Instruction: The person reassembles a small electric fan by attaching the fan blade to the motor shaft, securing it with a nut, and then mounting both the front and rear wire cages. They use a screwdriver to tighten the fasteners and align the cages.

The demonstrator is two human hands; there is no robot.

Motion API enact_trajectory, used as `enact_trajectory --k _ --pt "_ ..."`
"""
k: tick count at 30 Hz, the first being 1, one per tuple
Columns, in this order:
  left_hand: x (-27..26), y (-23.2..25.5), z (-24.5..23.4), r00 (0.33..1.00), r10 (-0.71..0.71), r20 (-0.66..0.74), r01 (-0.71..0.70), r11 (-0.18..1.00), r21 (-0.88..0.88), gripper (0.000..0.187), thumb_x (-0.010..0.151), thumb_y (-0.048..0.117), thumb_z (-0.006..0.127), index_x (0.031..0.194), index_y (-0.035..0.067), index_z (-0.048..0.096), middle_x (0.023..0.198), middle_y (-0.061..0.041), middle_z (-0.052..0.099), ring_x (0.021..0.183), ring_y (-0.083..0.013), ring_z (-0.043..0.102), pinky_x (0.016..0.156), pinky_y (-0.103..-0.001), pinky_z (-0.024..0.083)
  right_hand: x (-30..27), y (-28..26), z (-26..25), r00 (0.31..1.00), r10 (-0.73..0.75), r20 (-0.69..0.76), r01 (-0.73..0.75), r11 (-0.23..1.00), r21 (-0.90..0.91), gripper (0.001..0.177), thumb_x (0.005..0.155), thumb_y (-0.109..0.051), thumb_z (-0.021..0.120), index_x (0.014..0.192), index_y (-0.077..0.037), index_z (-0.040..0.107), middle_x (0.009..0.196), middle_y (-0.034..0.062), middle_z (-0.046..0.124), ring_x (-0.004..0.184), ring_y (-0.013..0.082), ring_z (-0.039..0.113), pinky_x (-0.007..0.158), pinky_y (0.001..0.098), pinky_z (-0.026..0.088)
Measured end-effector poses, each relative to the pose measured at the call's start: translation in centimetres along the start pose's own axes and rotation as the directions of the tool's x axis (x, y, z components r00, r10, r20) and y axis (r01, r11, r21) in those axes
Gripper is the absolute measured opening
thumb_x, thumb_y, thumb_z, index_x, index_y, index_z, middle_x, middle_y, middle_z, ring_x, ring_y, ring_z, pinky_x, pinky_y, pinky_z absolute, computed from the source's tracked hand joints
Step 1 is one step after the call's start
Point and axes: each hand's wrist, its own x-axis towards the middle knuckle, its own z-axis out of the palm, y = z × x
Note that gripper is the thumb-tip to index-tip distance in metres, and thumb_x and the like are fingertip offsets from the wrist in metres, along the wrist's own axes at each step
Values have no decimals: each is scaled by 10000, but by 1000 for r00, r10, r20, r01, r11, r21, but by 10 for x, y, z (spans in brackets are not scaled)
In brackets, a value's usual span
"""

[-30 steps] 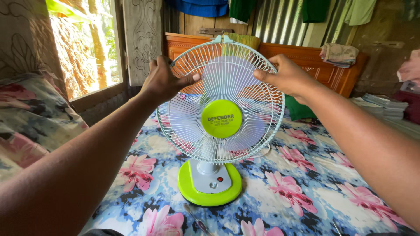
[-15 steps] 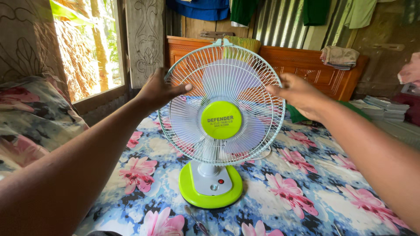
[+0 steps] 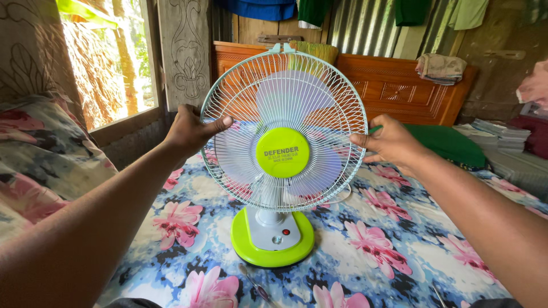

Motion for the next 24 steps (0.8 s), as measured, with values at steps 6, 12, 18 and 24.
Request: enact_trajectory --k 6,12,18,24 --pt "-3 -9 -8 991 -22 130 56 963 -264 781 754 532 828 1174 -50 519 1062 -162 663 1005 -193 654 892 -328 550 -2 -2 -4 999 36 25 -37 999 37 624 822 -291 777 1284 -17 458 1174 187 669 1114 302 702 955 518 603" --pt "-2 -24 -11 960 -78 267 206 846 -492 452 865 355 764 1110 22 582 1017 -70 698 968 -161 672 886 -342 554 -3 4 -5 998 46 44 -49 997 65 704 822 -298 768 1355 -3 416 1215 186 633 1171 301 670 1004 525 576" --pt "7 -30 -16 933 -36 358 242 798 -552 345 928 301 731 1090 34 584 1020 -77 688 954 -195 662 886 -377 548 -1 9 -7 998 30 53 -36 994 103 760 817 -297 762 1415 -5 393 1251 201 597 1193 307 658 1011 513 574" --pt "-10 -39 -18 900 124 418 242 656 -715 314 1012 268 566 1247 71 635 1145 -52 714 1056 -171 675 964 -367 549 -4 10 -9 997 53 63 -60 991 118 836 804 -304 767 1456 -12 333 1280 222 601 1210 321 658 987 510 549"
